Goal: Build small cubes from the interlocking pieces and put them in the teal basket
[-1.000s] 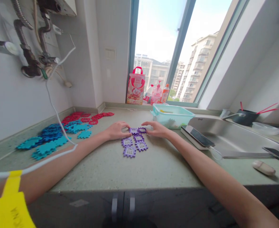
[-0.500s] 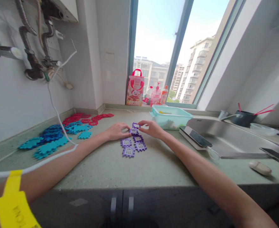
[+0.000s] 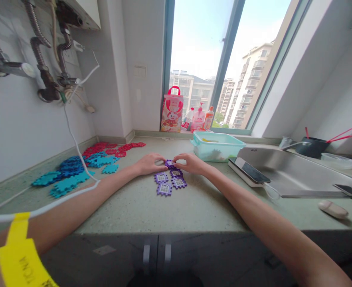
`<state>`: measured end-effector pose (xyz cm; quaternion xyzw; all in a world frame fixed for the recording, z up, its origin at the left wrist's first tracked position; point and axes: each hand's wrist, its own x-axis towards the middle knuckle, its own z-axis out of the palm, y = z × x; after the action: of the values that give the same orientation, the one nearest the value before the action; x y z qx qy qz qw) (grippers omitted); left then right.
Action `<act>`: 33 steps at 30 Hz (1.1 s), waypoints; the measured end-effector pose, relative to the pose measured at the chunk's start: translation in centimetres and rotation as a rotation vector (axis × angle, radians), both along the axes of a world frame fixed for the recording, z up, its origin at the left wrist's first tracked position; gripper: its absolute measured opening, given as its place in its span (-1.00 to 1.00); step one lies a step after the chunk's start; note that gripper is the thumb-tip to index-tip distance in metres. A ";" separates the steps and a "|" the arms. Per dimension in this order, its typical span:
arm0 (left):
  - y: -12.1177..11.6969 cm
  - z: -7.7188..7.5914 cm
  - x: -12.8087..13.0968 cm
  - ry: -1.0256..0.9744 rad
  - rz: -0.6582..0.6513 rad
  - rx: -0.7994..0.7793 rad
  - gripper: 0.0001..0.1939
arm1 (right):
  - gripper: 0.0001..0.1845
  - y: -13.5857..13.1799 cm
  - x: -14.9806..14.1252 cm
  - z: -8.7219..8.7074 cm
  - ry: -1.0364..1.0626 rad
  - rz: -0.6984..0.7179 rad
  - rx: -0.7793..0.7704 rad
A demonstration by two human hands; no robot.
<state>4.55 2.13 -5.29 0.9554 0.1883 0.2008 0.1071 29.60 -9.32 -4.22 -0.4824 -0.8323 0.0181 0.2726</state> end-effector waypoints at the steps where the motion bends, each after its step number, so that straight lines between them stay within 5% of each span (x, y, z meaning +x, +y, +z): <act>1: 0.0 -0.1 0.0 -0.004 0.004 0.001 -0.47 | -0.78 -0.2 0.1 0.3 0.011 -0.010 0.010; 4: 0.1 -0.3 0.0 -0.007 0.012 0.008 -0.47 | -0.80 -1.1 1.0 1.4 0.052 -0.039 -0.052; 10: 0.0 -0.3 0.0 0.008 0.032 0.020 -0.45 | -0.74 -2.1 2.0 2.1 0.086 0.043 -0.442; 33: -0.3 0.1 0.0 0.031 0.026 0.029 -0.50 | -0.58 -4.3 -2.4 3.2 0.032 0.142 -0.435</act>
<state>4.55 1.85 -5.18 0.9573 0.1997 0.1899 0.0878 27.21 -13.63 -1.06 -0.4696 -0.8362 0.2239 0.1736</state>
